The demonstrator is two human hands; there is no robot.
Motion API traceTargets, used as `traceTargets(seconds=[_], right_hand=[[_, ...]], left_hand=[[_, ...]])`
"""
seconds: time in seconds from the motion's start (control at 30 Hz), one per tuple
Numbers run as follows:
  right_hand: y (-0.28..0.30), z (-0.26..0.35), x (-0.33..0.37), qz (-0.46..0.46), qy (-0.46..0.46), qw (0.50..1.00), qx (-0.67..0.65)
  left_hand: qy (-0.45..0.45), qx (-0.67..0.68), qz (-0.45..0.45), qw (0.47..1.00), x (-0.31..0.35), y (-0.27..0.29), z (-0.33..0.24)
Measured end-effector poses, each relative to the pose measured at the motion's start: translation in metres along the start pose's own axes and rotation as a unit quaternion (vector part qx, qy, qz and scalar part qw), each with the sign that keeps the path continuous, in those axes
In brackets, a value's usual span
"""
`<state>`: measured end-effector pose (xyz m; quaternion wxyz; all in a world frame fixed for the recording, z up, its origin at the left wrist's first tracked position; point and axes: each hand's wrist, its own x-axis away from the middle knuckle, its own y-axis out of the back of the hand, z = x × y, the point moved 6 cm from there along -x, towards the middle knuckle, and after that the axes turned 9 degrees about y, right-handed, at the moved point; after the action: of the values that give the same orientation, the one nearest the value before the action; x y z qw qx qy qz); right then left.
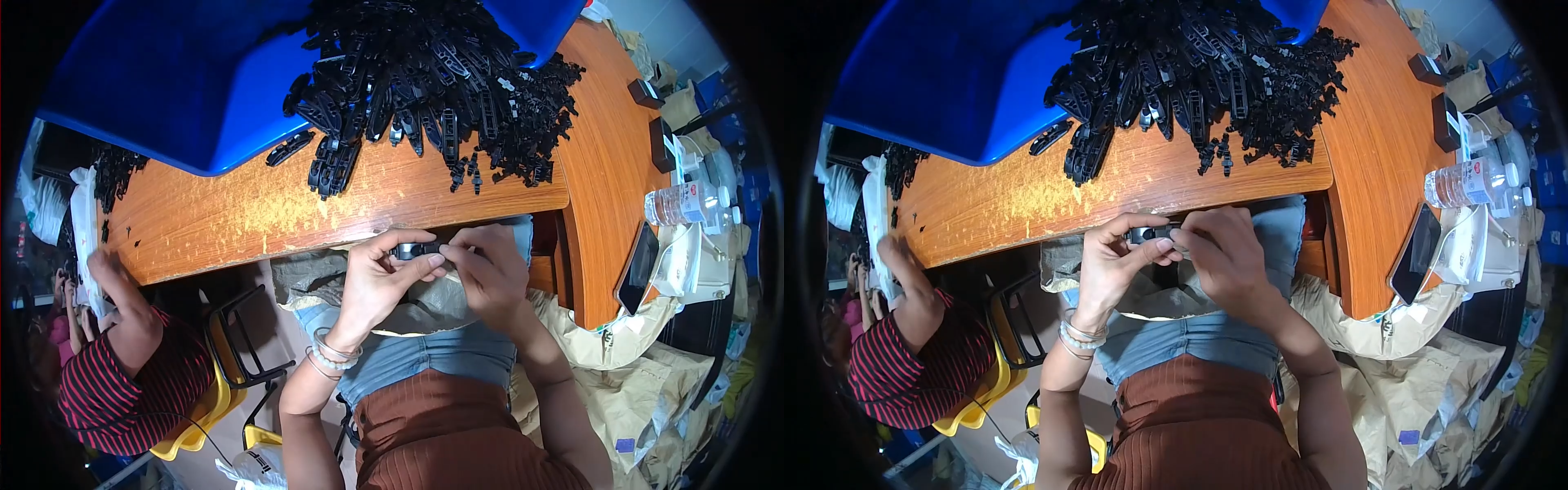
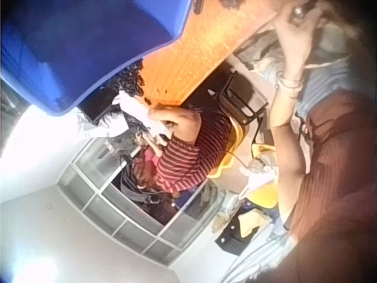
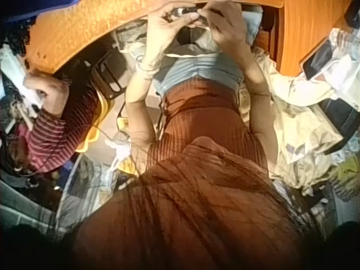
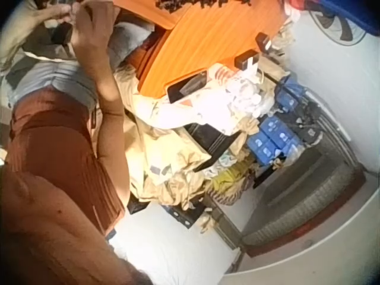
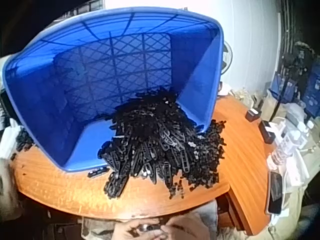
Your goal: Assembling small plastic components onto a larger plastic frame at a workbench.
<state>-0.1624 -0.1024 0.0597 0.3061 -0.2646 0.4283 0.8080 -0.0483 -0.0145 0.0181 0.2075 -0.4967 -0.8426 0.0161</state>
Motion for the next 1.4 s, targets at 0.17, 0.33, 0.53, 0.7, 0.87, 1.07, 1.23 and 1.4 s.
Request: traceTargets(seconds=[0.17,0.33,0.53,0.7,0.87,1.07,1.23,1.4], right_hand=[[-0.005,-0.016,0.003,-0.015,-0.154,0.980,-0.125],[-0.027,-0.028,0.030,0.082,-0.298,0.902,-0.301],[-0.034,-0.018,0.023,0.166,-0.236,0.912,-0.292],[-0.010,-0.052,0.003,-0.026,-0.064,0.992,0.102],[-0.019,-0.090,-0.013,0.023,-0.152,0.954,0.258],[-0.009,-0.088,-0.013,-0.012,-0.128,0.978,0.166],[-0.013,-0.075,0.001,-0.133,-0.276,0.901,-0.306],[-0.011,-0.062,0.009,-0.130,-0.314,0.865,-0.368]], left_hand=[[-0.024,-0.075,0.001,0.997,0.002,0.008,0.000],[0.015,-0.087,0.018,0.996,0.010,0.011,-0.005],[-0.123,-0.336,-0.048,0.932,-0.007,0.042,-0.018],[-0.303,-0.590,-0.269,0.699,-0.038,0.051,-0.046],[-0.244,-0.657,-0.263,0.663,-0.059,0.058,-0.039],[-0.254,-0.555,-0.216,0.762,-0.042,0.061,-0.031],[-0.235,-0.494,-0.220,0.808,-0.045,0.071,-0.031],[-0.106,-0.115,-0.117,0.981,-0.035,0.064,-0.010]])
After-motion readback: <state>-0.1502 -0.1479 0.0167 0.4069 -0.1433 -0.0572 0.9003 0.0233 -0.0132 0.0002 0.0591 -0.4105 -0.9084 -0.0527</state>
